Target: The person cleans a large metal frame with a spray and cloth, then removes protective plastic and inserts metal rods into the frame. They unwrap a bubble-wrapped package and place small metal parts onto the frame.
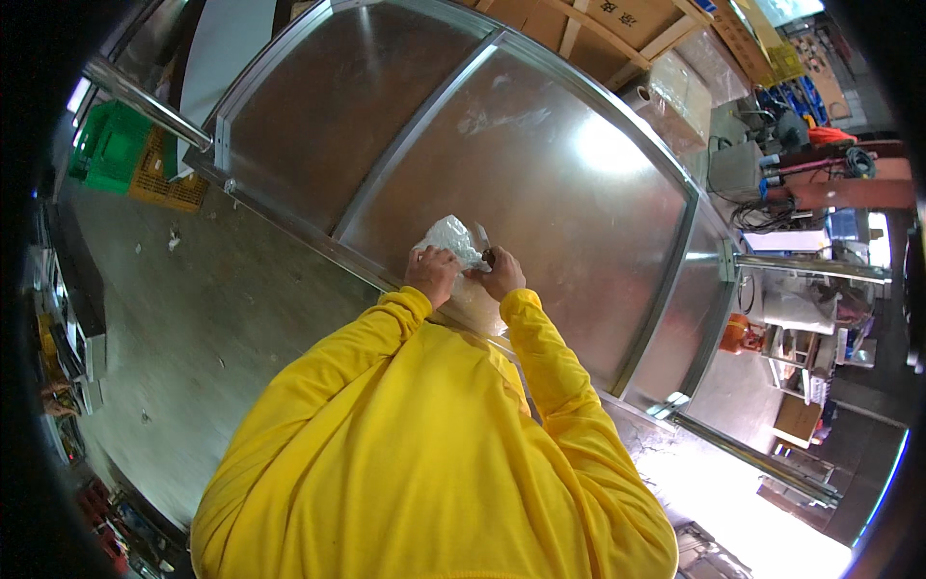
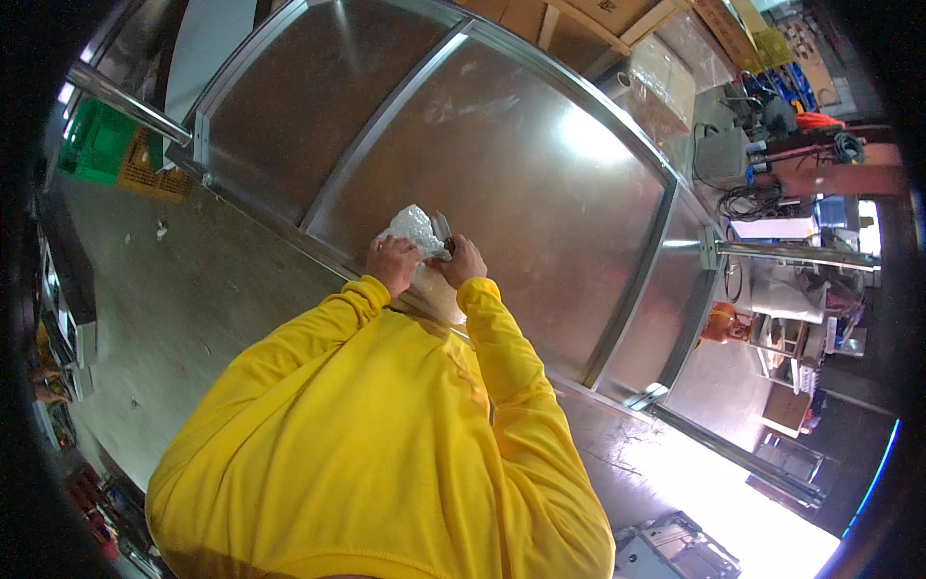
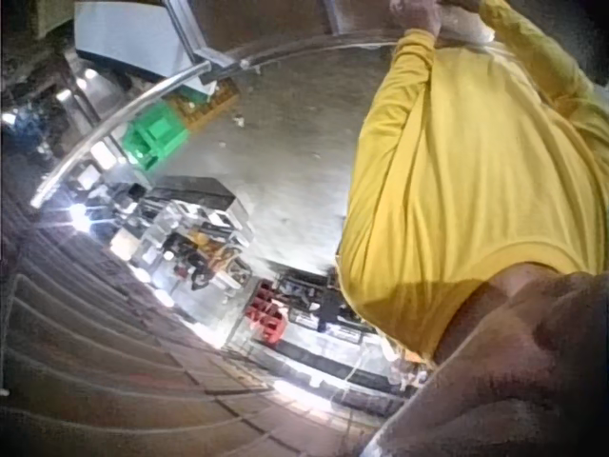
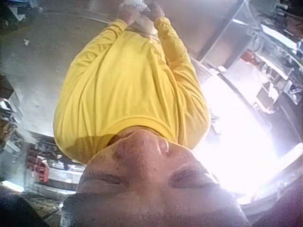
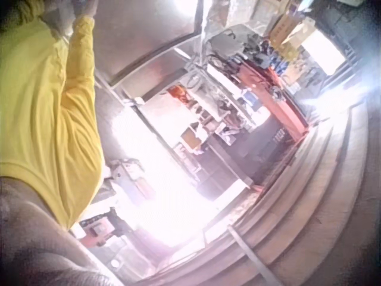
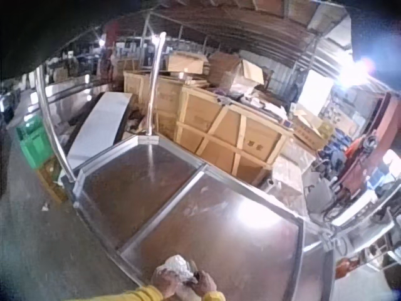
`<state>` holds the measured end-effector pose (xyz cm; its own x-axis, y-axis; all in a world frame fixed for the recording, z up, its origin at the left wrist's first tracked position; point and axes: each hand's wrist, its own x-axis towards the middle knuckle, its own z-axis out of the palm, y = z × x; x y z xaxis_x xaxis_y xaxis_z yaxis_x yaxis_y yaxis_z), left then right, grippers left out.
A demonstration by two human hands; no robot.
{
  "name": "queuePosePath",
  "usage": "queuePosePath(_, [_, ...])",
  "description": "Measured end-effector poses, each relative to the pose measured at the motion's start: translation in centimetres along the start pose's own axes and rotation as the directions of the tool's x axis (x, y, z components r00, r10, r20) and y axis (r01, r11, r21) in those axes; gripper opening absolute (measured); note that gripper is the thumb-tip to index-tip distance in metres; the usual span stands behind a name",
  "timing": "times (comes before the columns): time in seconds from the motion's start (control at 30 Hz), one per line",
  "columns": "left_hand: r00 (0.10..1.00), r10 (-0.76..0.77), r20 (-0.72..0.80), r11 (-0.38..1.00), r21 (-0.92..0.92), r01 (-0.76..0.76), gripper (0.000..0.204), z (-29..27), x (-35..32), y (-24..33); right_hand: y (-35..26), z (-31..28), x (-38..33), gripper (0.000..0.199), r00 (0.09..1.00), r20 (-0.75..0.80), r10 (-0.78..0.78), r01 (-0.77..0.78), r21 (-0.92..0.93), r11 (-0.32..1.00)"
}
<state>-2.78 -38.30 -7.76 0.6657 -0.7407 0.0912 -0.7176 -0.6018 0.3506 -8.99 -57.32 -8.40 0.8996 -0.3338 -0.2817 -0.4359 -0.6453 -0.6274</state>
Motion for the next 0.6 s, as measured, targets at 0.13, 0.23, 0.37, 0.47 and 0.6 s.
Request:
queuePosePath(0.13, [1.000,0.025,-0.014,0.999,-0.043,-0.025,0.016,0.9,0.4,-0.7,0.2,-0.2,1.0,0.042,0.989,0.111,0.093,-0.109,0.145,0.983])
queuePosePath(0.23, [1.000,0.016,-0.014,0.999,-0.039,-0.016,0.014,1.7,0.7,-0.7,0.2,0.2,0.8,0.035,0.990,0.059,0.126,-0.132,0.099,0.986])
queuePosePath(0.37, [0.999,0.024,0.028,0.994,-0.111,-0.021,0.011,2.1,0.8,-1.3,-0.1,0.7,-1.0,0.039,0.979,-0.114,0.168,-0.155,0.112,0.981])
queuePosePath(0.47, [0.991,0.134,0.026,0.989,-0.065,-0.132,0.016,1.4,0.5,-2.8,-1.0,0.7,-2.4,0.041,0.979,-0.098,0.177,-0.149,0.245,0.958])
queuePosePath(0.6, [0.921,0.388,-0.035,0.916,-0.098,-0.389,0.026,0.7,-0.6,-4.5,-3.1,2.8,-4.7,0.031,0.914,-0.335,0.228,-0.138,0.270,0.953])
